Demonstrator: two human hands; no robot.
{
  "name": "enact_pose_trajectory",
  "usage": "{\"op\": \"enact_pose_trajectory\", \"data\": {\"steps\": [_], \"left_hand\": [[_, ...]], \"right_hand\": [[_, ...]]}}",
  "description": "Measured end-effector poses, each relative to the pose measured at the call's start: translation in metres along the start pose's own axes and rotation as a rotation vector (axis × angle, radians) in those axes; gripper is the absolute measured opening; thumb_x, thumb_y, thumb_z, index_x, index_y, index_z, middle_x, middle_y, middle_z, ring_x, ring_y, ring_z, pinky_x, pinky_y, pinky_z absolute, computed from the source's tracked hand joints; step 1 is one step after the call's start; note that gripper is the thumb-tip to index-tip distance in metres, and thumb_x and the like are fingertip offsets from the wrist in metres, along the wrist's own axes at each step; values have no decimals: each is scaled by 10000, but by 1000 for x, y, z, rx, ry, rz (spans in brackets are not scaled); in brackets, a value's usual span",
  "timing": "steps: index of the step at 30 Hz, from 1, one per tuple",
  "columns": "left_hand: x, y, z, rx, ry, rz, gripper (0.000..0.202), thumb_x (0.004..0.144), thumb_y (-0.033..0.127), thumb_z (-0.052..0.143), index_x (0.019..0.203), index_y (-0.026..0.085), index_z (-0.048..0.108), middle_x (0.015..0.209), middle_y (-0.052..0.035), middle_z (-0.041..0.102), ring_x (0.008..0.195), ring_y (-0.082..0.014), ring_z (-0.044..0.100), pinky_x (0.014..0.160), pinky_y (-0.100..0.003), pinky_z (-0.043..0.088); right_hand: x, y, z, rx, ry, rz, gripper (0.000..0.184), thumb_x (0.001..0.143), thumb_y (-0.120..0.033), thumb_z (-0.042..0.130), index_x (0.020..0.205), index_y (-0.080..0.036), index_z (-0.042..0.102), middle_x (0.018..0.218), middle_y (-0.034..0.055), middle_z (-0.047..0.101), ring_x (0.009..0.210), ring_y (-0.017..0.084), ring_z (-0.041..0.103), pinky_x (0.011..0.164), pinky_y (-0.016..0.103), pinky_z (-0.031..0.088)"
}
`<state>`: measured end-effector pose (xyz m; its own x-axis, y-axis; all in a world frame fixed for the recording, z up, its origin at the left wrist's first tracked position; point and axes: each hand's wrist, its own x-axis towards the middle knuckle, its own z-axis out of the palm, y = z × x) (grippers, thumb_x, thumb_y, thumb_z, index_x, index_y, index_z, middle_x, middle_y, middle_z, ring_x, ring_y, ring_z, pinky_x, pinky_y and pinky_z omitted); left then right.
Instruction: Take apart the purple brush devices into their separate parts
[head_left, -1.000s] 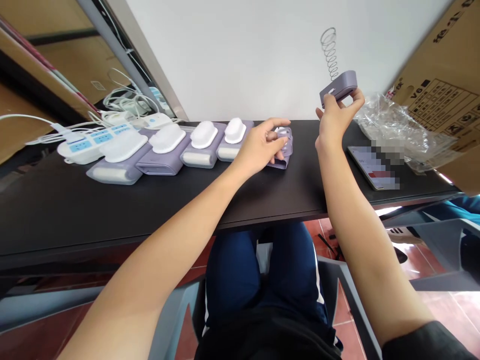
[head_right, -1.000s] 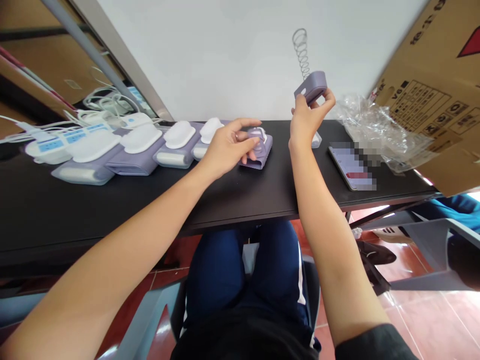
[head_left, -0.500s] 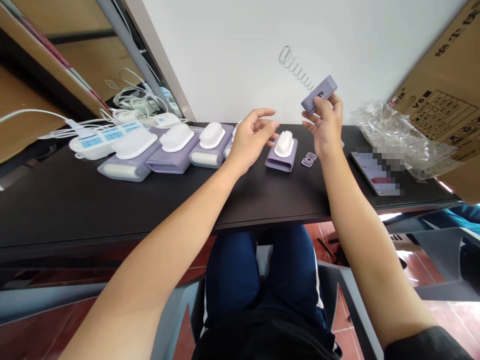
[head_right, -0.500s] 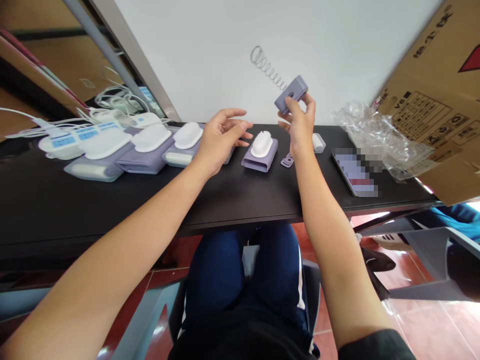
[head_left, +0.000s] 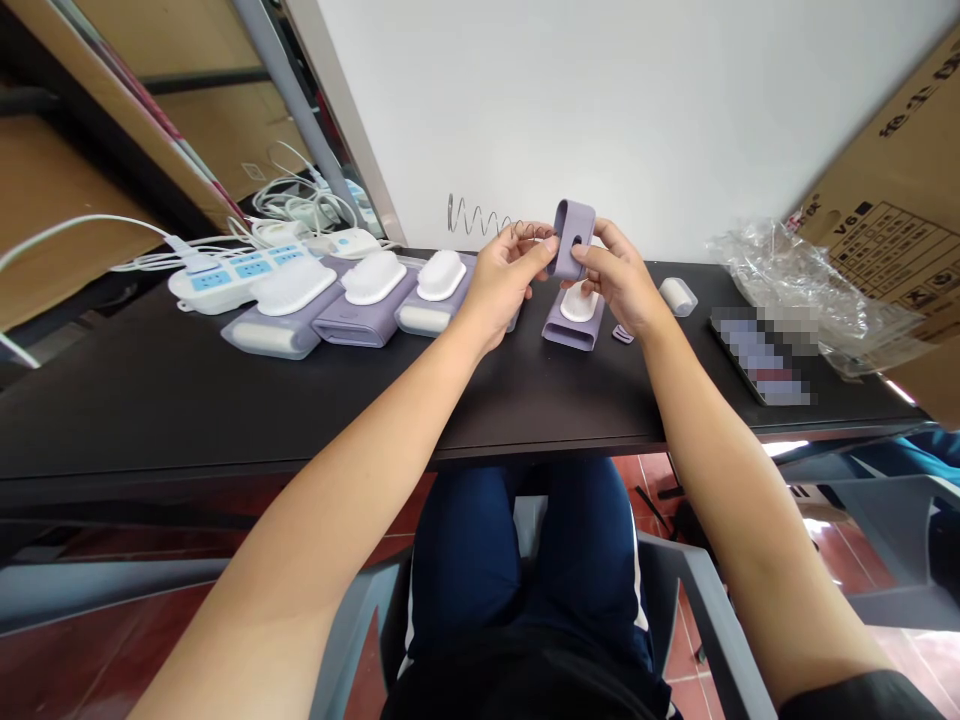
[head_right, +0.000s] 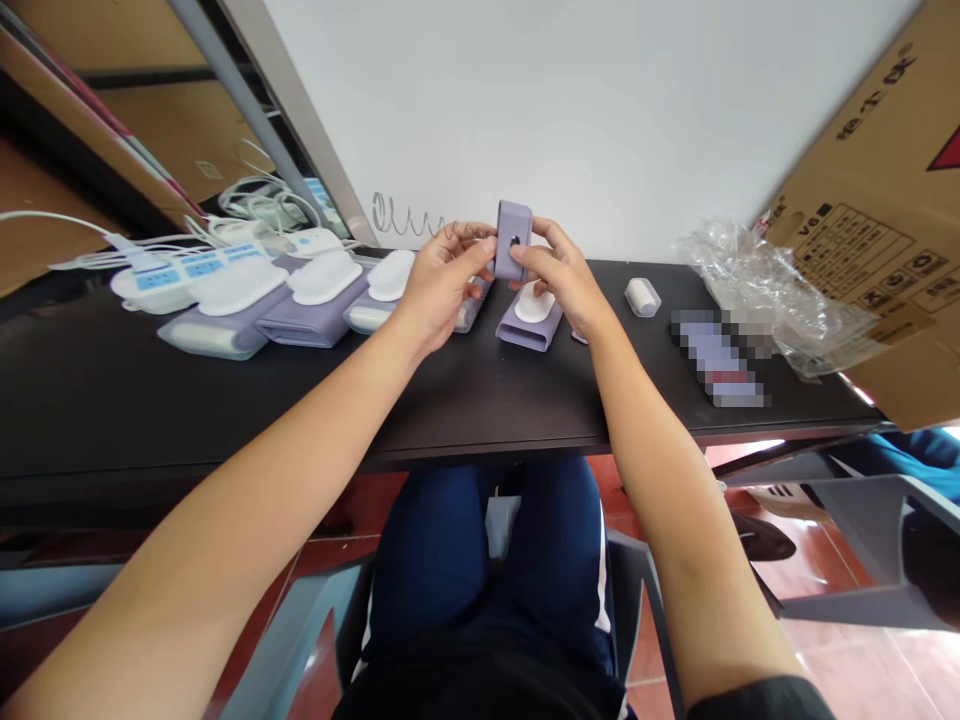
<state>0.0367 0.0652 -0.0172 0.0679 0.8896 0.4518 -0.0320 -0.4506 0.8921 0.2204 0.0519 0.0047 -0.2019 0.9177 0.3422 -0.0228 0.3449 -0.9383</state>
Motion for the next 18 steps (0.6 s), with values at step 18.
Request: {"op": "enact_pose_trajectory", "data": {"steps": [18], "left_hand": [[2,-3,0,-132,-60,91,141,913,287,838,1032,239,781,987,-10,773,1035,-197,741,905,-315,607]], "right_hand": [[-2,-3,2,-87,-112,-52,619,848,-564,809,1359,-311,568,978,-4,707,845,198,709,669,308,561]]}}
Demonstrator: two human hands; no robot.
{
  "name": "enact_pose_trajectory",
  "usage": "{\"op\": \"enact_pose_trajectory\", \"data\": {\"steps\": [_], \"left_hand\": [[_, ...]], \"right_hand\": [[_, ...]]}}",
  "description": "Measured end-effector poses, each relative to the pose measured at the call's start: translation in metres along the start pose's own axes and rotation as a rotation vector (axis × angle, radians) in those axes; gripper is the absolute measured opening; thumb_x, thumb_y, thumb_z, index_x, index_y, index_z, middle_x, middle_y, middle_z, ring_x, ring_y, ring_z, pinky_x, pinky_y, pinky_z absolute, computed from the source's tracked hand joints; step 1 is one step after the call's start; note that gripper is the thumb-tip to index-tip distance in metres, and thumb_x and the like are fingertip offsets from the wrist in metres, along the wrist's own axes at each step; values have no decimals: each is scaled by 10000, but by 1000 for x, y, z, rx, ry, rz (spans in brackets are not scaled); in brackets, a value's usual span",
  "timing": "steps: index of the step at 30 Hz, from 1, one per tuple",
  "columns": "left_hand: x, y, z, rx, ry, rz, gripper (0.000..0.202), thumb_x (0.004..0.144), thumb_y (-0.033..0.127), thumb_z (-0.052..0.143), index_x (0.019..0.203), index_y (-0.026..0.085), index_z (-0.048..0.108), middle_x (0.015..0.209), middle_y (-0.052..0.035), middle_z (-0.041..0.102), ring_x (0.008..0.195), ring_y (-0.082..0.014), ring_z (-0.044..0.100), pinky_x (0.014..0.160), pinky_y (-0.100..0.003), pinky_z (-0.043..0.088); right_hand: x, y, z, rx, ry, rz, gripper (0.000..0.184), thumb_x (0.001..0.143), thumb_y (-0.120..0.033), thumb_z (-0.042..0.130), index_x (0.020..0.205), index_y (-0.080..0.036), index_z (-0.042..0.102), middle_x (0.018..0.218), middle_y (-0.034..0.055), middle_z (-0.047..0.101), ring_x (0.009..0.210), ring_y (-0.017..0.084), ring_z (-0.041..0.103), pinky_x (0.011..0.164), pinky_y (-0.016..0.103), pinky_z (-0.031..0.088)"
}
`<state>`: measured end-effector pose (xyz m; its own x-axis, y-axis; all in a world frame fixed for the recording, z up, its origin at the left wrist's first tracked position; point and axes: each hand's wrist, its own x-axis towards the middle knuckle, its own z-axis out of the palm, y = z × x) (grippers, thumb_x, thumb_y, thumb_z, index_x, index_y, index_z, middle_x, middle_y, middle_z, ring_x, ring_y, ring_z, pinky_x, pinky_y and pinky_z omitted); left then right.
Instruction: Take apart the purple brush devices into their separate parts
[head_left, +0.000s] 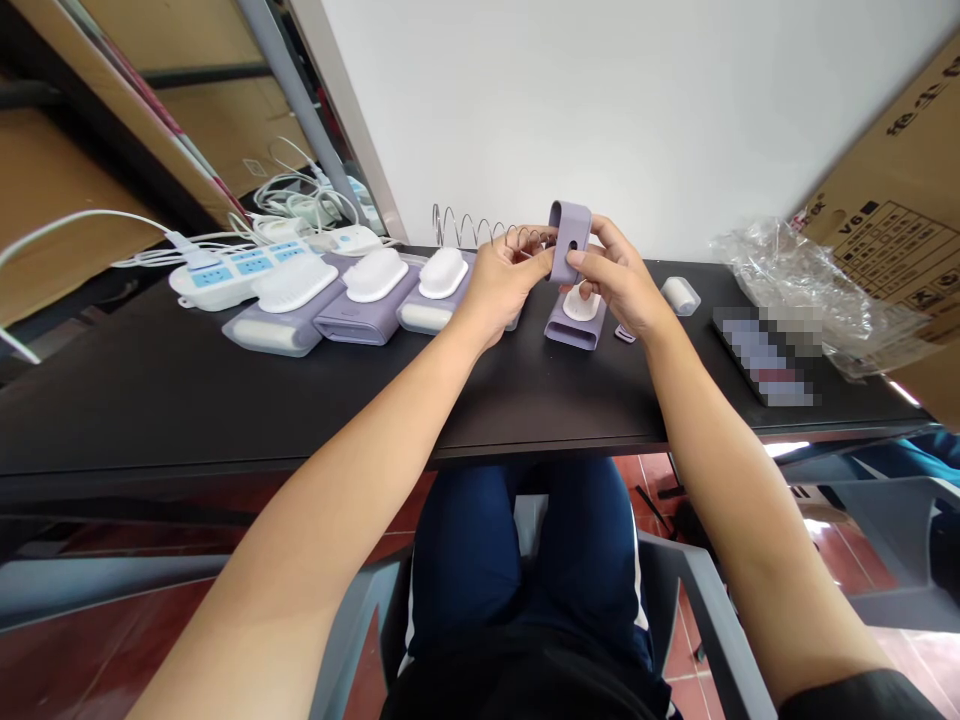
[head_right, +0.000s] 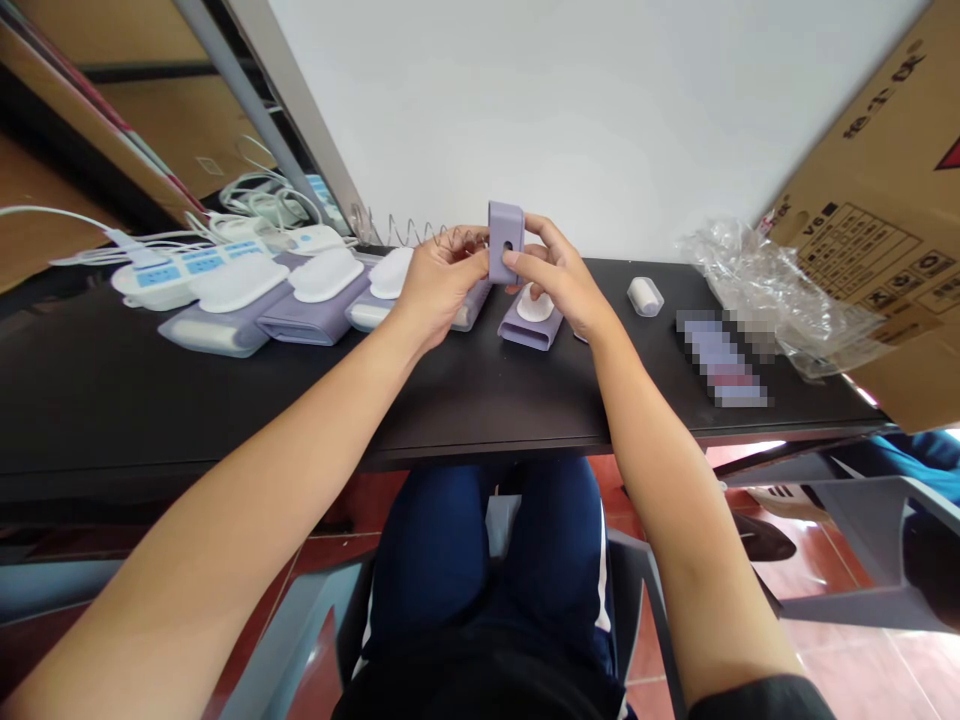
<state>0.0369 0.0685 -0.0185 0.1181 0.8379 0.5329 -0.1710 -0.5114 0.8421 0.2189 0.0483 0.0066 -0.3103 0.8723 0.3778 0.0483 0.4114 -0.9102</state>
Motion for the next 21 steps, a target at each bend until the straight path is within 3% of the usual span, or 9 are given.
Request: {"op": "enact_pose_trajectory", "data": {"steps": [5,14,17,21], "left_hand": [[2,-2,-2,12,-6,26,159,919,333,837,1026,234,774,1010,-15,782,1035,-214,756,894,-329,618],[-2,12,8,62,44,-33,124,974,328,782,987,225,714,1049,-32,764,1075,-217,744,823,-310,582],[6,14,-3,70,140,0,158,1010,362,771,1005,229,685,1075,-14,744,1060,-184,689,799,-293,519],[21,12,-33,62,323,-7,195,1069,421,713,1052,244,631,1056,27,702,919,-111,568,760,-285,431]], "right_hand": [[2,2,-4,1,-29,-25,634,829,-580,819,1348,-320,563,1009,2,729,862,204,720,684,315,573],[1,-4,2,65,80,59,553,769,-527,865,1206,-334,588,929,-30,732,825,192,723,679,312,585],[5,-3,-8,93,172,56,506,790,-616,819,1142,-337,586,921,-22,720,814,199,712,640,315,570],[6,-2,-39,149,406,-32,476,830,-689,734,1124,-342,593,1069,12,736,935,211,713,660,311,551]]}}
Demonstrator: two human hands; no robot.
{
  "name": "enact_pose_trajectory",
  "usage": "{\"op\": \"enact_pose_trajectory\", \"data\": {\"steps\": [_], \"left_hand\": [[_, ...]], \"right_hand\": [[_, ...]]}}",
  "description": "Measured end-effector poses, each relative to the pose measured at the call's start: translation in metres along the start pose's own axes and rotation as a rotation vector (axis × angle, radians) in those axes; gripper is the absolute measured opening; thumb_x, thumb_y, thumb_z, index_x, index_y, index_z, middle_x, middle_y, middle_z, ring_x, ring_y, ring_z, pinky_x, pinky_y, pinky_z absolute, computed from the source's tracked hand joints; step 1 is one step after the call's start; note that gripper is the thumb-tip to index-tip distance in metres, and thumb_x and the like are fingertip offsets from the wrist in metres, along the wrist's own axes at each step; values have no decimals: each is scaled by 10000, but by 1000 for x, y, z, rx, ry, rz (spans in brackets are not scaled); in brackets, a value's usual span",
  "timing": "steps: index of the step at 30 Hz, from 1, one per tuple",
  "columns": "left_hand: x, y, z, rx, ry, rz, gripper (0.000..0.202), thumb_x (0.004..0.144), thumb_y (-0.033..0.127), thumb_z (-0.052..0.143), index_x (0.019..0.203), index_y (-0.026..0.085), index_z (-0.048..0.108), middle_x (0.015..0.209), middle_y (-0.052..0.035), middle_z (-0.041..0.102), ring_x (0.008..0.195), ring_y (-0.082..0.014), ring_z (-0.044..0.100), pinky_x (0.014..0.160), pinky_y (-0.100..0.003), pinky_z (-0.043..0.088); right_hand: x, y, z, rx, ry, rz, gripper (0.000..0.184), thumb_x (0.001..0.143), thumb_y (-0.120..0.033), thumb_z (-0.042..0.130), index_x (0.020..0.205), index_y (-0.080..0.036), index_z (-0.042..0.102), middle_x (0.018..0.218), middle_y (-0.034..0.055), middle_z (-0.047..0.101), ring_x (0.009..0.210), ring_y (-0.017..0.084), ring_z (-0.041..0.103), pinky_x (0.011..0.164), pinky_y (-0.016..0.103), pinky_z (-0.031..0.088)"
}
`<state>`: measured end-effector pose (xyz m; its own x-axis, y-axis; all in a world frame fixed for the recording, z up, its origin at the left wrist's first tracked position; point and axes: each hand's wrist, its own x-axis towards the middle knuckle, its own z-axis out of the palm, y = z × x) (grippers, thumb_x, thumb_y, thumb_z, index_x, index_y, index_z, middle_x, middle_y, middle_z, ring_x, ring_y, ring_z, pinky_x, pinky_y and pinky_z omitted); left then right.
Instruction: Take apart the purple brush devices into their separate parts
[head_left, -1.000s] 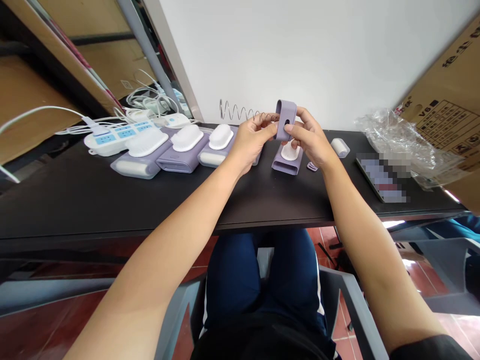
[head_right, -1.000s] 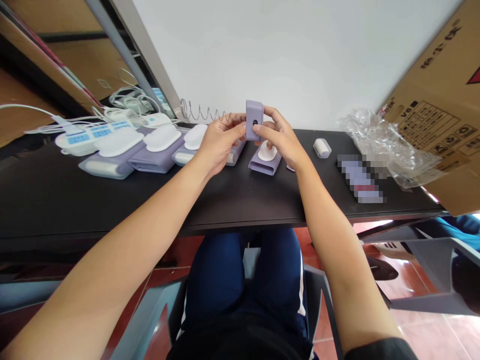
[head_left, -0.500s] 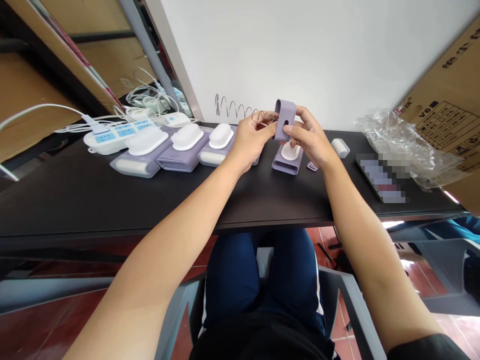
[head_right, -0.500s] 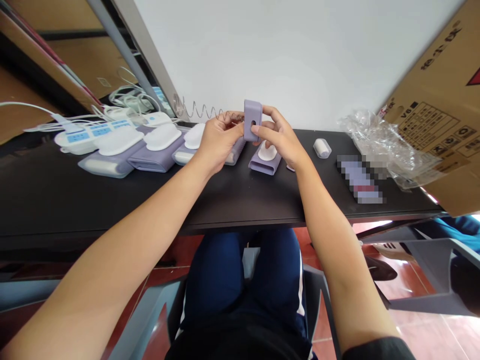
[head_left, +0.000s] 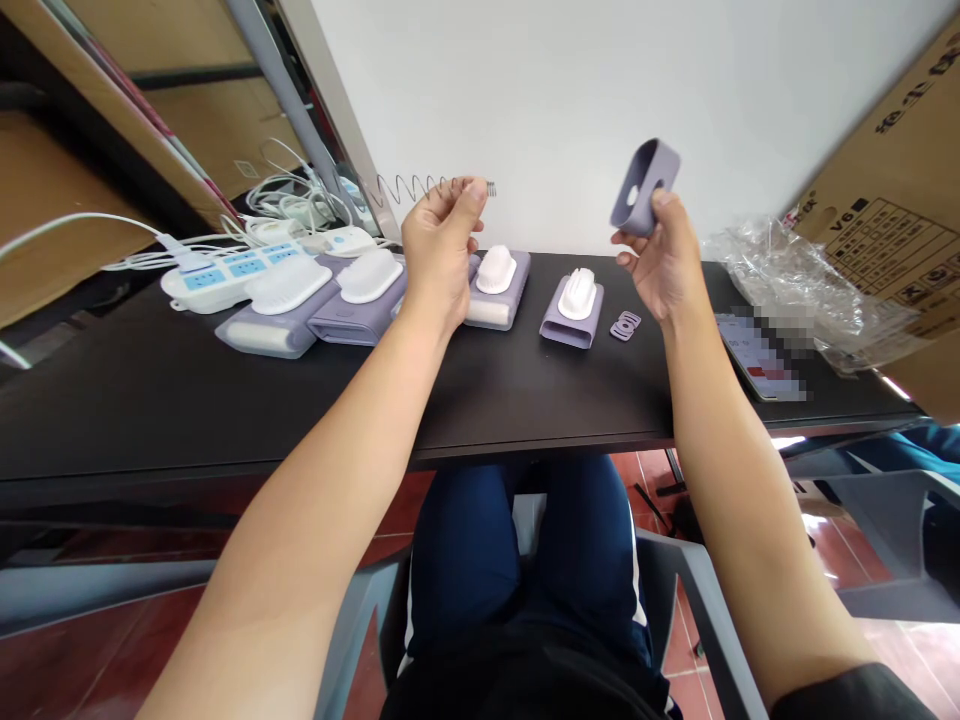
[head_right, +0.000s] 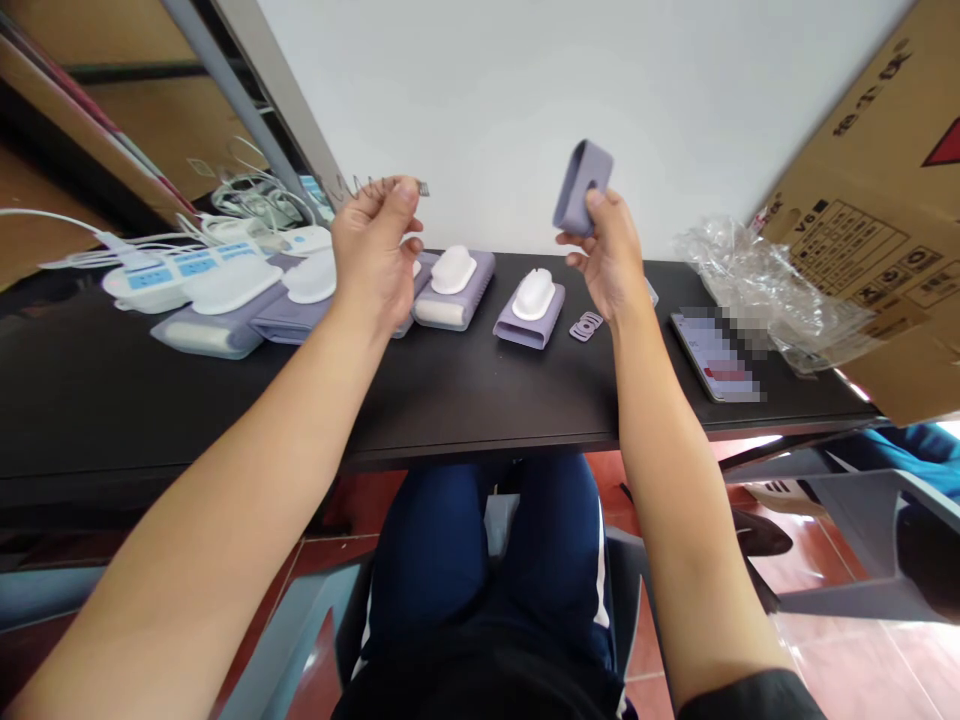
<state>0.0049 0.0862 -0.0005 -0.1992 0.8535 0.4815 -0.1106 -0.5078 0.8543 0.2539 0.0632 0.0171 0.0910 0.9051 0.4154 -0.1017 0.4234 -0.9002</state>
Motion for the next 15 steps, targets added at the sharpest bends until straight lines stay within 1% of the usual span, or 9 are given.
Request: {"op": "enact_pose_trajectory", "data": {"steps": [1,2,4,5,7,10,13,15], "left_hand": [[4,-2,-4,10,10,-39,204,1053,410,741,1047,244,622,1027,32,694,895,-103,559,747,-281,426],[6,-5,-7,24,9,-60,246,1034,444,760,1046,243,618,1012,29,691,889,-105,566,736,-280,429],[6,-8,-8,53,4,-69,365,976,560,787,1021,240,618,978,6,697,888,-131,617,689,-283,446],[4,-9,-7,67,-2,-60,418,947,621,785,1007,241,621,967,-10,706,893,-151,649,661,-286,455],[-1,-8,-4,88,-17,-45,462,909,682,772,979,249,629,962,-40,735,901,-184,702,611,-286,470],[-8,-3,-2,101,-43,-67,410,906,641,769,966,260,630,1024,-62,779,903,-192,739,587,-264,495],[-10,-1,-2,83,-60,-104,344,914,557,776,974,256,621,1097,-71,794,894,-180,746,592,-245,518],[-11,-1,-2,75,-71,-114,314,914,511,777,981,251,616,1096,-73,792,873,-172,743,596,-239,527]], "right_hand": [[3,0,-8,-34,72,-17,487,859,-713,690,1162,-344,593,1107,19,730,979,219,719,679,314,549],[6,2,-15,-123,165,-41,510,891,-742,619,1208,-343,594,1128,31,726,1000,234,724,686,325,545],[10,6,-26,-444,240,-55,560,962,-743,481,1320,-328,592,1171,65,718,1072,275,728,761,379,565],[11,9,-29,-604,275,-55,570,989,-715,438,1350,-303,596,1161,80,718,1081,285,728,807,410,569],[11,14,-33,-857,330,-31,541,1008,-630,459,1356,-248,619,1113,95,730,1062,289,730,909,466,561],[8,18,-34,-1081,350,32,445,980,-532,561,1288,-227,661,1125,107,750,1105,318,719,1033,540,517],[8,20,-35,-1190,359,97,357,936,-469,630,1194,-229,687,1214,127,748,1203,361,684,1098,601,466],[9,23,-36,-1131,358,129,326,910,-450,659,1142,-222,686,1195,123,749,1171,342,687,1083,574,483]]}}
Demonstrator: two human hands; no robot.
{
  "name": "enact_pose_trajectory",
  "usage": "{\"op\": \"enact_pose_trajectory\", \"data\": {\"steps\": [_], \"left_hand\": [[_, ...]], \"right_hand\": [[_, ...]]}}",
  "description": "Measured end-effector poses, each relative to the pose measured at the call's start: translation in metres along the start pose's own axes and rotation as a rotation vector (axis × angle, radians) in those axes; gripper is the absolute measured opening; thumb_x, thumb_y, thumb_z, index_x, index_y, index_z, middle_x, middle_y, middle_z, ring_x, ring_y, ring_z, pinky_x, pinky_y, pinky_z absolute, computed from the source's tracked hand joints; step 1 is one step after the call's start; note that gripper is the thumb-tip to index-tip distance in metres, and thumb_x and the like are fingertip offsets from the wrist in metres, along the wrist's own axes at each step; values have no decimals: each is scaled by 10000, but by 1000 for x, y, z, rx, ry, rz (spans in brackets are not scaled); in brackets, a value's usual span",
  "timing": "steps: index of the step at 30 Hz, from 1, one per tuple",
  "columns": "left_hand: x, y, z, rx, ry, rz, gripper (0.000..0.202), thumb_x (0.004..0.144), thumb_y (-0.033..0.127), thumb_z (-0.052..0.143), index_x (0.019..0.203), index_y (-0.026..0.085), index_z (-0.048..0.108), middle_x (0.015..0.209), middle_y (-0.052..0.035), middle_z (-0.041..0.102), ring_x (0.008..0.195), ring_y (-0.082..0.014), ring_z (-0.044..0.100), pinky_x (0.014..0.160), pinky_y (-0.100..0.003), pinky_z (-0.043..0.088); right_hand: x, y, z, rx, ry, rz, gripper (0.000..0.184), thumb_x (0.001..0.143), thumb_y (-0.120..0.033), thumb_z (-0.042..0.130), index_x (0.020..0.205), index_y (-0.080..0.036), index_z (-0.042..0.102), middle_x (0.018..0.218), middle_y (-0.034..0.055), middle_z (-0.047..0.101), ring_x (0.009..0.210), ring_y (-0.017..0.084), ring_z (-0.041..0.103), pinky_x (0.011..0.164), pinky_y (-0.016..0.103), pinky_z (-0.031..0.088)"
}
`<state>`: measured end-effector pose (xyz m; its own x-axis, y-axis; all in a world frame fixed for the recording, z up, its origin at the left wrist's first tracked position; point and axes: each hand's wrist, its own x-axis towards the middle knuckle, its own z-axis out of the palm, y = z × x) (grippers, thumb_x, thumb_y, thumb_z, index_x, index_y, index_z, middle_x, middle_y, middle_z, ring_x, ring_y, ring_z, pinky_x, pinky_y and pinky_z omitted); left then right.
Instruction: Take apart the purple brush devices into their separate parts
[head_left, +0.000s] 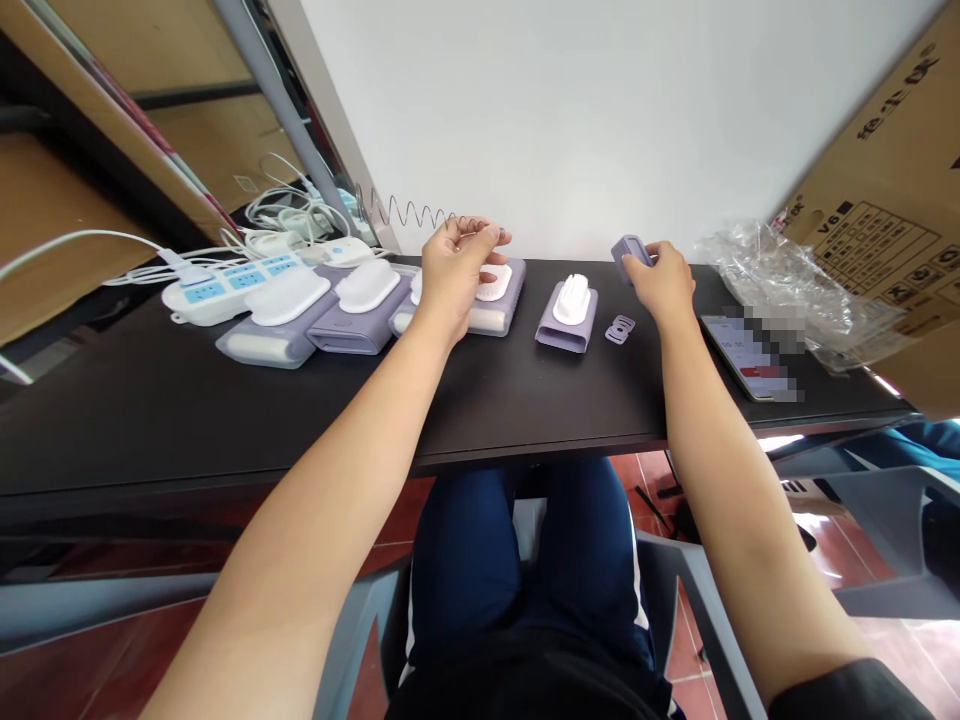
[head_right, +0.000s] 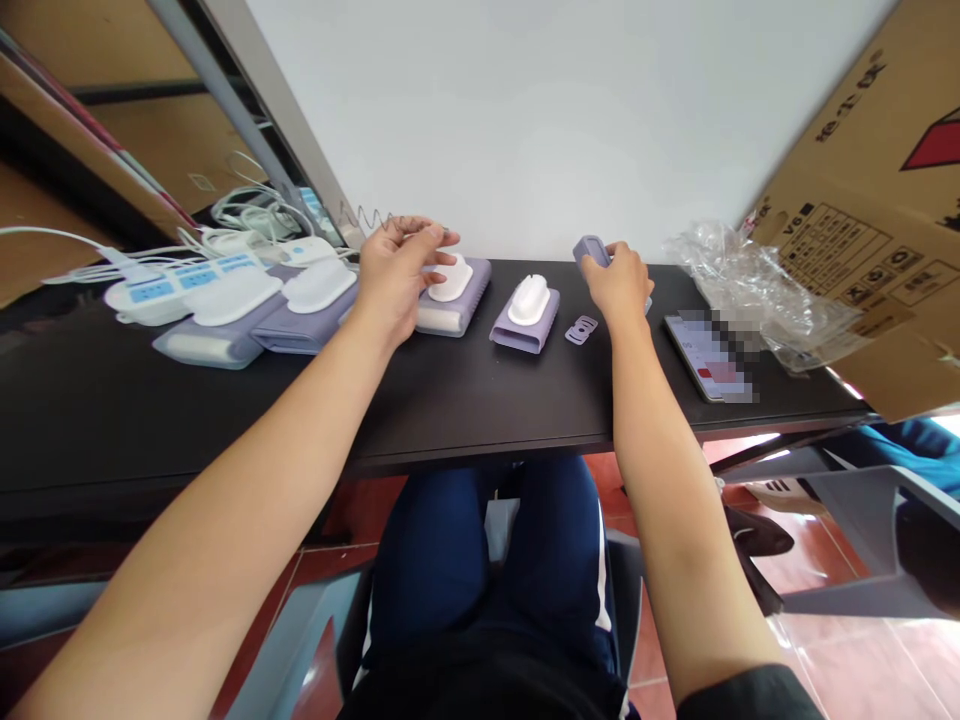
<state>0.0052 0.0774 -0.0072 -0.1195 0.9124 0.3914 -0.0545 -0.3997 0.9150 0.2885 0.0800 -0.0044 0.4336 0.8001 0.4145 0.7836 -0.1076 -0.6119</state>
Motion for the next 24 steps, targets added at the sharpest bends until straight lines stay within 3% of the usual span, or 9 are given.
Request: {"op": "enact_pose_trajectory", "data": {"steps": [5,11,14,20,24], "left_hand": [[-2,-1,4,52,-17,15,249,922,437,768,945,245,611,955,-49,768,762,-148,694,596,-240,524],[-5,0,5,119,-49,59,342,937,511,775,843,235,597,766,-25,676,698,-150,644,604,-263,505],[-6,0,5,138,-72,80,396,939,550,772,800,235,575,702,-13,617,673,-153,615,606,-275,498],[-10,-1,7,173,-109,83,399,955,504,759,767,237,531,646,5,515,626,-150,522,602,-298,422],[-17,1,9,303,-97,165,358,933,424,774,742,235,538,641,10,488,659,-167,497,640,-319,389]], "right_hand": [[6,1,4,396,-87,-53,369,961,-525,576,1135,-211,658,1086,73,738,1022,238,706,935,413,563],[5,4,-7,0,9,48,406,1000,-468,537,1323,-238,625,1230,133,735,1206,330,693,1051,534,506],[3,6,-8,-124,7,45,410,967,-453,584,1318,-248,639,1294,154,734,1267,384,656,1102,615,458],[1,10,3,-240,-26,21,396,899,-417,664,1253,-240,689,1336,169,712,1296,405,601,1111,629,443],[-1,13,7,-276,-29,4,387,900,-365,673,1266,-241,691,1331,174,697,1297,400,569,1109,632,430]]}}
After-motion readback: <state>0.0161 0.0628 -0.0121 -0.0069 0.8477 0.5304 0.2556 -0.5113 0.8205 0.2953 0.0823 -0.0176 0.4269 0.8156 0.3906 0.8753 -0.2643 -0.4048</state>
